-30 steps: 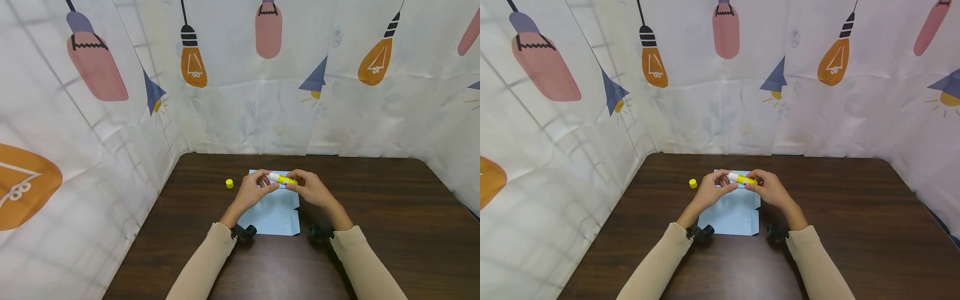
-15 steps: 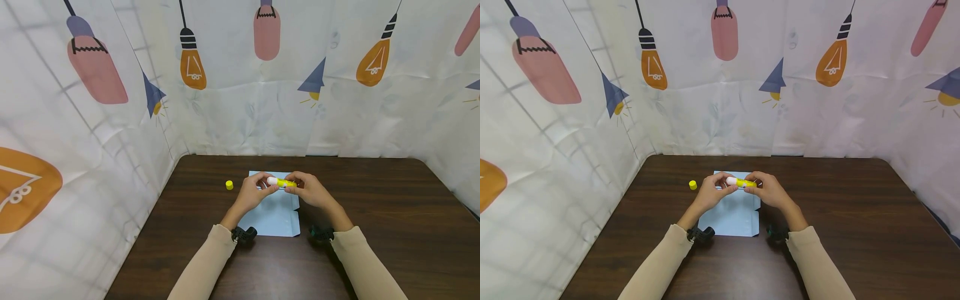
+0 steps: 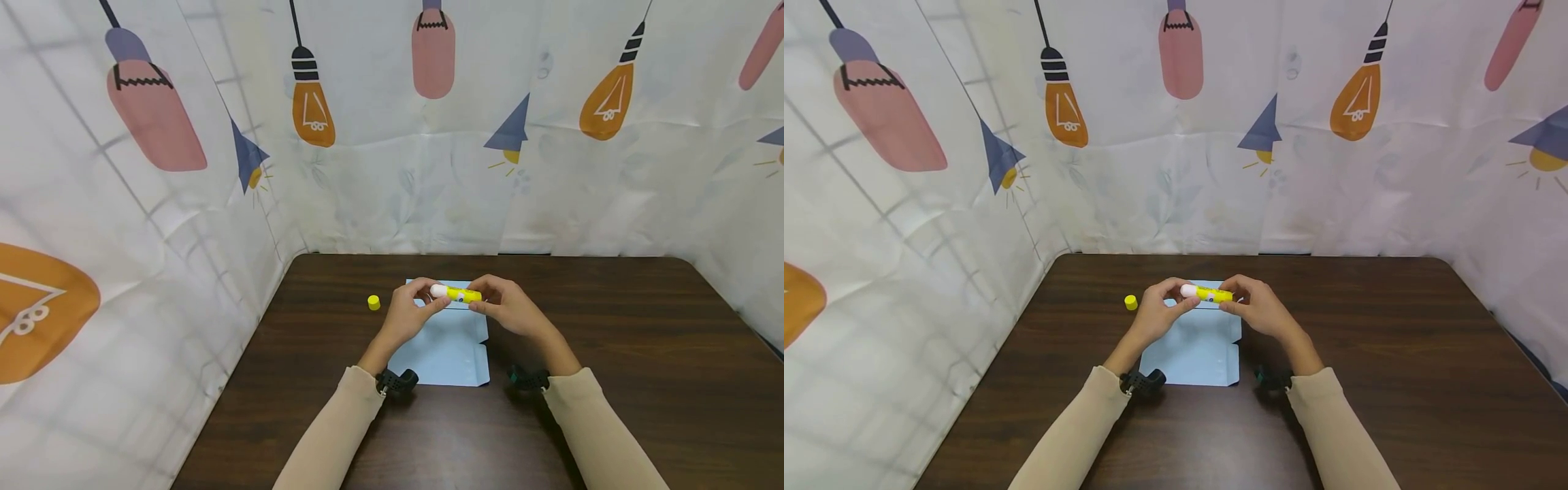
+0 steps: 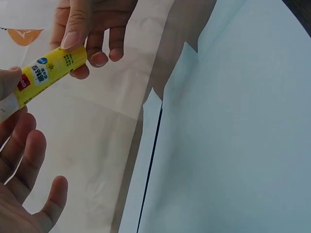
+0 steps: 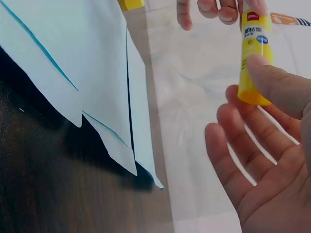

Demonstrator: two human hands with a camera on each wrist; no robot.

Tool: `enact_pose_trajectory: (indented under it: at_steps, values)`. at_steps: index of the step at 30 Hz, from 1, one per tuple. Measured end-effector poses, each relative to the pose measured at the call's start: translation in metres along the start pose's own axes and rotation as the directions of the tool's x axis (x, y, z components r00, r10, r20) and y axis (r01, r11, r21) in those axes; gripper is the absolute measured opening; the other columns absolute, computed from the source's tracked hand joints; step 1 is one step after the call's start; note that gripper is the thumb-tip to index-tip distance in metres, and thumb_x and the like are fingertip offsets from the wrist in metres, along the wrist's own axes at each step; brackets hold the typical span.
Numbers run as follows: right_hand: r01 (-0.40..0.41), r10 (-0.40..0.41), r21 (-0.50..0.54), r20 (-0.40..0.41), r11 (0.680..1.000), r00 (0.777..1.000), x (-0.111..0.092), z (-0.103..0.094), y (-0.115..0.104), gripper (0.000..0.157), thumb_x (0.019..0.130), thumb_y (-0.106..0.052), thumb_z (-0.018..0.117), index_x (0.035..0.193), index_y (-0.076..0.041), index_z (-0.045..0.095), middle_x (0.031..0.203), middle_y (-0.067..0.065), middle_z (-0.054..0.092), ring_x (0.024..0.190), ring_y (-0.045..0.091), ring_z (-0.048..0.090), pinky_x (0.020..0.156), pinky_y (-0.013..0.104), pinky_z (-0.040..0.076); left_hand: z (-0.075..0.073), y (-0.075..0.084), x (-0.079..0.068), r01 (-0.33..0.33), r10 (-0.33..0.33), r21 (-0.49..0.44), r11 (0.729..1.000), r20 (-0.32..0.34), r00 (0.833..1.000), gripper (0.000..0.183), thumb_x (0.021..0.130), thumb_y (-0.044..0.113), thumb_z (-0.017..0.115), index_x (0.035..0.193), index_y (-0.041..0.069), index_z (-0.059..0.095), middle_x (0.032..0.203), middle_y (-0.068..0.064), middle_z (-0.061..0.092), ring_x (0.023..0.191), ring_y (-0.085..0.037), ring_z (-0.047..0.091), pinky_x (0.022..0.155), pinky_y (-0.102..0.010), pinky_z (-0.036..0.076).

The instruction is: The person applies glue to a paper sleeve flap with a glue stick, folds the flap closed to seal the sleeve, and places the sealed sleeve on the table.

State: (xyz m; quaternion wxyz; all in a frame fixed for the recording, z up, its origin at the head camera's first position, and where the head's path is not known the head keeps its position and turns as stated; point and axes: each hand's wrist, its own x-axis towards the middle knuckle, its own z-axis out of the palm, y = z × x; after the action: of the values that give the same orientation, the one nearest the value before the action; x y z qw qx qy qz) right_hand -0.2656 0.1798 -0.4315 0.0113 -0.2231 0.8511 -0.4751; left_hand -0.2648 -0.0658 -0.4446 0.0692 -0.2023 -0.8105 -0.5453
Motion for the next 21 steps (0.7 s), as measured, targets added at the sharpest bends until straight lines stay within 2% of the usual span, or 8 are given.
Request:
enact_pose_trajectory:
  at_steps: [5,12,16,17,21]
  values:
    - [0.009,-0.007,0.059,-0.038,0.998,0.999,-0.0004,-0.0024,0.0,0.024,0.094,-0.012,0.075,0.117,-0.008,0.07,0.11,0.012,0.07,0.091,0.025,0.065,0.082,0.027,0.058,-0.0008,0.002,0.0003,-0.007,0.006,-0.027,1.0,-0.013,1.0,0.027,0.092,0.028,0.078,0.113,0.011,0.071,0.1,-0.004,0.069,0.088,-0.015,0.06,0.069,-0.025,0.049]
    - [0.016,-0.012,0.104,-0.034,0.994,0.999,0.0007,-0.0016,0.0024,0.024,0.097,-0.009,0.069,0.12,-0.002,0.069,0.109,0.018,0.07,0.092,0.038,0.066,0.083,0.038,0.061,0.0005,0.0035,0.0003,-0.036,0.034,-0.059,0.998,-0.035,0.999,0.025,0.092,0.026,0.078,0.11,0.011,0.071,0.102,-0.004,0.067,0.091,-0.015,0.06,0.077,-0.039,0.053]
    - [0.031,-0.029,0.103,-0.021,0.994,0.999,0.0009,-0.0021,0.0025,0.026,0.099,-0.013,0.067,0.121,0.0,0.068,0.107,0.018,0.071,0.093,0.042,0.067,0.086,0.044,0.061,0.0013,0.0036,0.0004,-0.061,0.058,-0.071,0.996,-0.043,0.997,0.025,0.091,0.025,0.08,0.11,0.011,0.072,0.102,-0.004,0.066,0.089,-0.016,0.059,0.074,-0.031,0.053]
    - [0.035,-0.033,0.108,-0.016,0.994,0.999,0.0008,-0.0023,0.002,0.026,0.099,-0.014,0.066,0.121,0.001,0.067,0.107,0.018,0.071,0.094,0.043,0.067,0.086,0.042,0.061,0.0016,0.0035,0.0005,-0.069,0.066,-0.073,0.995,-0.044,0.997,0.025,0.09,0.023,0.08,0.11,0.011,0.072,0.103,-0.005,0.066,0.089,-0.016,0.059,0.073,-0.029,0.052]
    - [0.046,-0.047,0.123,0.007,0.991,0.999,0.001,-0.0032,0.0023,0.026,0.102,-0.014,0.062,0.121,0.003,0.066,0.105,0.023,0.071,0.09,0.031,0.069,0.085,0.034,0.061,0.0016,0.0042,0.0009,-0.083,0.08,-0.074,0.994,-0.037,0.996,0.025,0.09,0.021,0.08,0.111,0.011,0.072,0.104,-0.005,0.066,0.088,-0.019,0.061,0.071,-0.023,0.052]
